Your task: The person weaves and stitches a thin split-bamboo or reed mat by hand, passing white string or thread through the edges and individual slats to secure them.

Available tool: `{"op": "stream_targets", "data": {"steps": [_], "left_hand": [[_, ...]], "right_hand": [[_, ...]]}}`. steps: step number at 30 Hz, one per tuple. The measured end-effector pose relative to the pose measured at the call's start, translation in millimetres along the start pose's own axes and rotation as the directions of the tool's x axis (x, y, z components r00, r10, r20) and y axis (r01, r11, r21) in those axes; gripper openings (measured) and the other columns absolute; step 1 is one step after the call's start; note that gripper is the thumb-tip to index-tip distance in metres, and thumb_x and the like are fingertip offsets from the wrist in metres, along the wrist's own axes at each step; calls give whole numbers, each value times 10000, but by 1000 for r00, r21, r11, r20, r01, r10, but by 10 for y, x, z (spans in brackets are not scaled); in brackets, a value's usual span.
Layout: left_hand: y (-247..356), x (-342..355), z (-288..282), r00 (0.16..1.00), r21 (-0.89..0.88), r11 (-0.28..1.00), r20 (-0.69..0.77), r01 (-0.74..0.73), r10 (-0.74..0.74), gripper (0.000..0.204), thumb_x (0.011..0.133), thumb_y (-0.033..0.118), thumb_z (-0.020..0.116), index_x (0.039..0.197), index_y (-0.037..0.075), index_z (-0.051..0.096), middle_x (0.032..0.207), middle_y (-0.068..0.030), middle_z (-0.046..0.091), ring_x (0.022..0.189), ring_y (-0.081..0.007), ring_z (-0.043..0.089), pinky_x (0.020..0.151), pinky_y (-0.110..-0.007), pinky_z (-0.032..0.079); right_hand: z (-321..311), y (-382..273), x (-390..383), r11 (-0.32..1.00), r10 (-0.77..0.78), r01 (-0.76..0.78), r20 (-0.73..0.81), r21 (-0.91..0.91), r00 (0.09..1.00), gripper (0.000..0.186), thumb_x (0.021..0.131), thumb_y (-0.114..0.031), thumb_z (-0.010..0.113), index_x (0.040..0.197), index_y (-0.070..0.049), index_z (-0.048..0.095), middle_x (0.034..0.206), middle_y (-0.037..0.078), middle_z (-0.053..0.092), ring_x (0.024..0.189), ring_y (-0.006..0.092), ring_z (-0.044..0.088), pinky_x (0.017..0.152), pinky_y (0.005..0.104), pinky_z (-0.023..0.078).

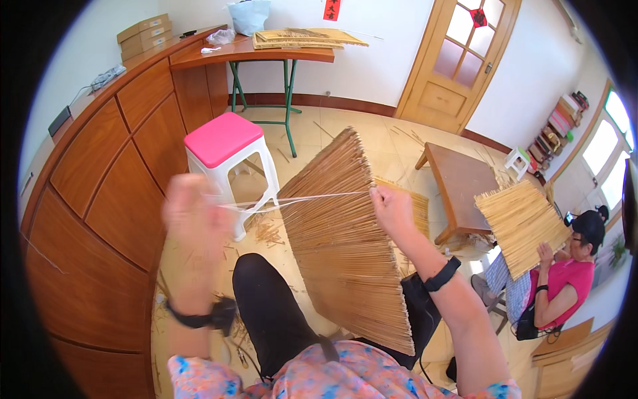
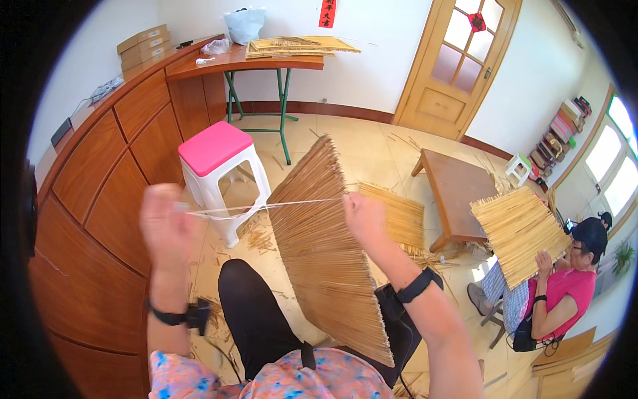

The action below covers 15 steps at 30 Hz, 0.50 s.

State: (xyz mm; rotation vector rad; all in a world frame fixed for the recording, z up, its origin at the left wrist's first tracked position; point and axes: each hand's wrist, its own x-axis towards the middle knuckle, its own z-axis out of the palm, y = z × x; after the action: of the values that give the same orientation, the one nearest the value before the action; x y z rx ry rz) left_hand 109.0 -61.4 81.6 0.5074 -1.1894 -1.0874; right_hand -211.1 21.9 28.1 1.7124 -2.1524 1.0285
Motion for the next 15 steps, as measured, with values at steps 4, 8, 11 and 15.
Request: {"op": "stream_targets", "data": {"steps": [4,8,11,15], "left_hand": [[694,625,-2376,967,-180,963,-193,-202,167,199,1024,144,504,1158,28,594,741,47,422,513,-30,307,418,-183,272],[942,372,-2881,927,-74,978,-339,-197,161,193,1039,150,478,1127,18,588,715,26,403,558,-49,331,462,-196,306],[912,192,-2718,886,-13,958,-385,-286,259,155,1032,153,496,1070,35,589,729,11,438,568,-66,364,478,-198,324],[475,-156,-1834,912,314,944,-349,-104,217,104,1003,147,551,1005,56,603,827,-26,557,574,-72,439,508,-192,372]], "right_hand": [[-17,311,74,998,61,-63,68,28,996,341,954,-263,553,704,-35,590,641,194,593,607,386,601,569,461,470],[378,-117,98,995,-81,87,96,-57,992,330,953,-262,555,714,-37,594,644,191,599,608,381,608,573,467,476],[392,-235,163,994,-101,94,132,63,986,315,948,-251,559,722,-34,592,643,194,599,609,388,605,580,472,479],[444,-270,86,981,-174,156,165,119,971,302,940,-243,569,737,-20,585,648,202,597,614,398,599,577,463,481]]}}
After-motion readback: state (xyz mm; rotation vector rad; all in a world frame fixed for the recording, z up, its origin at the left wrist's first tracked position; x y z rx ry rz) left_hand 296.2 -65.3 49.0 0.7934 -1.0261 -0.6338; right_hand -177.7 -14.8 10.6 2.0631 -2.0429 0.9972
